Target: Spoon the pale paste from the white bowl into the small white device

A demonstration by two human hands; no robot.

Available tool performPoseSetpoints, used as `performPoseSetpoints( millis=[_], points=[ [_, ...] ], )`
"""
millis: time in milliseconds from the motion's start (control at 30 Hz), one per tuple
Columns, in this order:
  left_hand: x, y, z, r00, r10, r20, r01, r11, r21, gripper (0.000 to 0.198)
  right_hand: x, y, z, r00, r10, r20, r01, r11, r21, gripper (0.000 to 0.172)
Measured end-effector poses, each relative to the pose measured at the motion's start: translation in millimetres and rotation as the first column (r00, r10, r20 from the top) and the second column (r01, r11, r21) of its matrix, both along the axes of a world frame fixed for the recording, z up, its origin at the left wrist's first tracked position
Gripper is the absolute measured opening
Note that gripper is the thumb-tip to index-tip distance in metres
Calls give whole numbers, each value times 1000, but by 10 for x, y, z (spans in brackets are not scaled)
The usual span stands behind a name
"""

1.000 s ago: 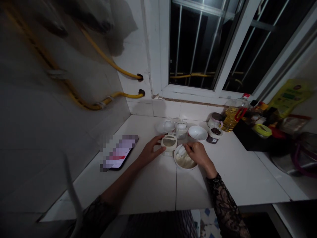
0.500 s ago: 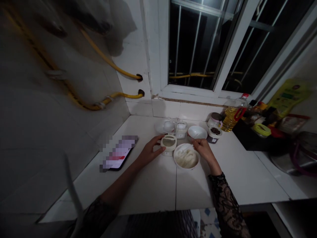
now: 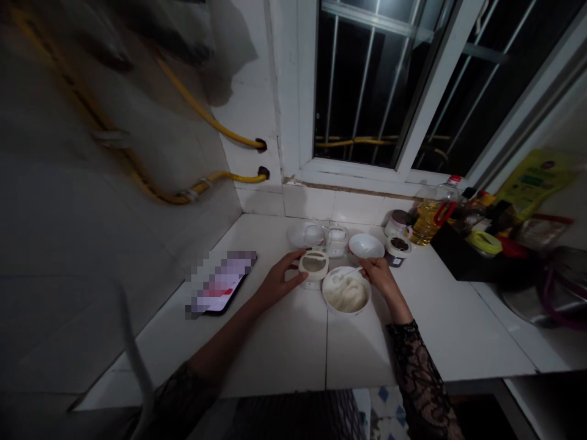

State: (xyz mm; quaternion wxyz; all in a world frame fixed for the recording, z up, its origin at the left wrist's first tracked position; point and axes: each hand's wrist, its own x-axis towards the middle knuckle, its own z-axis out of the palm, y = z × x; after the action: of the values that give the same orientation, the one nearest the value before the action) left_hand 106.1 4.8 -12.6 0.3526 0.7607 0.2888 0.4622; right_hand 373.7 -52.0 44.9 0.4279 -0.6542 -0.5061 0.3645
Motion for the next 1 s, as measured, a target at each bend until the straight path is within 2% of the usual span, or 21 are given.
performPoseSetpoints(
  millis=[133,200,267,333,400,467,533,600,667,733,800,867,1000],
  points=[
    [5,8,-7,1000,-1,2,1,1000,-1,49,-49,0,59,997,-56,-59,56,998,-3,48],
    [6,13,-13,1000,-2,5,2,1000,3,49,-119,3,96,994,-92,-61,94,995,36,49],
    [5,15,-14,1000,3,9,-3,1000,5,48,-231,-3,125,991,-135,-15,135,981,139,50],
    [3,13,-9,1000,4,9,-4,1000,7,48,-377,-22,135,978,-190,83,155,938,311,52],
    [1,7,2,1000,-2,6,2,1000,6,48,-534,-48,125,938,-242,247,92,863,497,51],
    [1,2,10,1000,-10,7,10,1000,1,49,-666,-68,103,835,-235,497,-110,815,569,48],
    [2,1,13,1000,-15,14,15,1000,-3,49,-736,-78,87,693,-188,696,-313,791,525,45],
    [4,1,10,1000,-17,20,17,1000,-5,49,-720,-88,100,626,-161,763,-394,779,488,44],
    [4,2,7,1000,-13,19,13,1000,-12,49,-615,-107,147,675,-185,714,-333,787,519,45],
    [3,1,7,1000,-5,14,5,1000,-17,49,-451,-136,213,757,-224,615,-198,817,541,48],
    [2,-2,10,1000,-1,10,1,1000,-15,48,-281,-161,263,791,-184,584,-149,867,475,51],
    [0,-4,15,1000,3,8,-3,1000,-8,48,-161,-172,269,768,-118,629,-169,910,377,51],
    [-7,-12,26,1000,0,2,0,1000,-13,48,-156,-158,172,621,2,784,-263,942,207,44]
  ],
)
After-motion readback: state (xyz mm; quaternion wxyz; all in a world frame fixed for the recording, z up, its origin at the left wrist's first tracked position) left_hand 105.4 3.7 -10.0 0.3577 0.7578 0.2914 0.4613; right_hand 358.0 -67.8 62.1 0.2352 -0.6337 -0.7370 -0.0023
